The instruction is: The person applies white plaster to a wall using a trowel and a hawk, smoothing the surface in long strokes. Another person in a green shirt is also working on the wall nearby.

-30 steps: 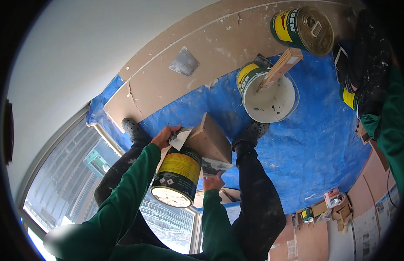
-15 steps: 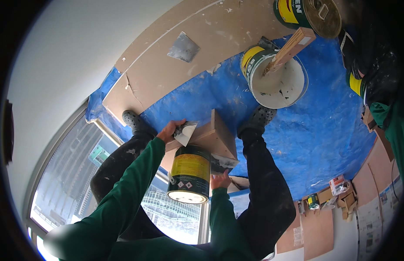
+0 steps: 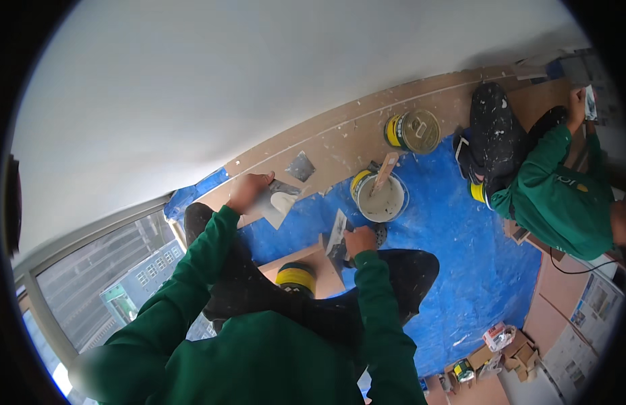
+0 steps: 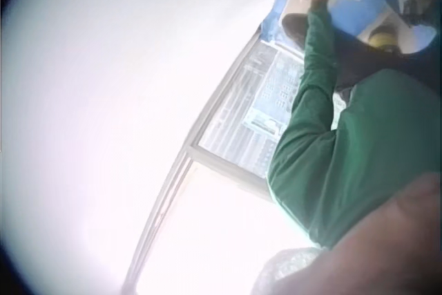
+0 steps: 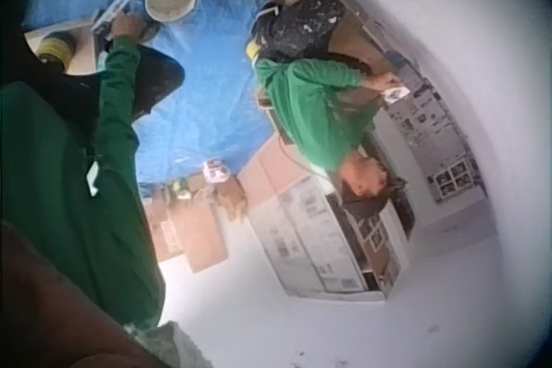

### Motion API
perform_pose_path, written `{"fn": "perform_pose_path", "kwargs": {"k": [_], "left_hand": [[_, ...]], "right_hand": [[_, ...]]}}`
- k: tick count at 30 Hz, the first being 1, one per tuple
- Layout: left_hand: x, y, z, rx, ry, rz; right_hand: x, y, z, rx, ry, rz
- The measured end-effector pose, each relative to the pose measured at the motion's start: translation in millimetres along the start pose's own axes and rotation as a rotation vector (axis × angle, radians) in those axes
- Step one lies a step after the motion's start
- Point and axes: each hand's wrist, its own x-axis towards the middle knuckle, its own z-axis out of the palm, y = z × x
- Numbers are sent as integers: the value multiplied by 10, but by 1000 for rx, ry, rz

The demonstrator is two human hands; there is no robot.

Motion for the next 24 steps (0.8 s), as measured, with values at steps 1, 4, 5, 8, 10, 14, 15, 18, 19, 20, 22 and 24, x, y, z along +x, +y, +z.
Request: {"fn": "perform_pose_path", "kwargs": {"k": [1,4,5,8,10,14,15,18,19,20,22,24], "left_hand": [[-8,156,-11,-32,15,28],[-37,451,-109,-86,56,122],[-118,547,-73,-138,63,155],[-406,699,7,-322,90,211],[-690,754,73,-441,123,266],[-1220,1024,281,-737,153,357],[-1311,1059,301,-781,159,414],[-1624,1299,512,-818,159,561],[-1787,1360,537,-821,184,624],[-1904,1419,589,-815,188,662],[-2107,1569,662,-809,199,744],[-2271,1800,788,-787,125,801]], "right_hand": [[33,-245,-306,68,88,-79],[141,-386,-811,547,192,-212],[153,-381,-932,699,202,-237],[51,-442,-1085,1079,161,-218],[-198,-581,-1111,1254,152,-200],[-750,-1012,-1108,1656,107,-405],[-884,-1129,-1142,1657,71,-422],[-1318,-1431,-1272,1732,62,-499],[-1395,-1550,-1269,1735,49,-536],[-1471,-1621,-1261,1750,45,-569],[-1750,-1798,-1340,1769,57,-644],[-2041,-1824,-1483,1787,153,-716]]}}
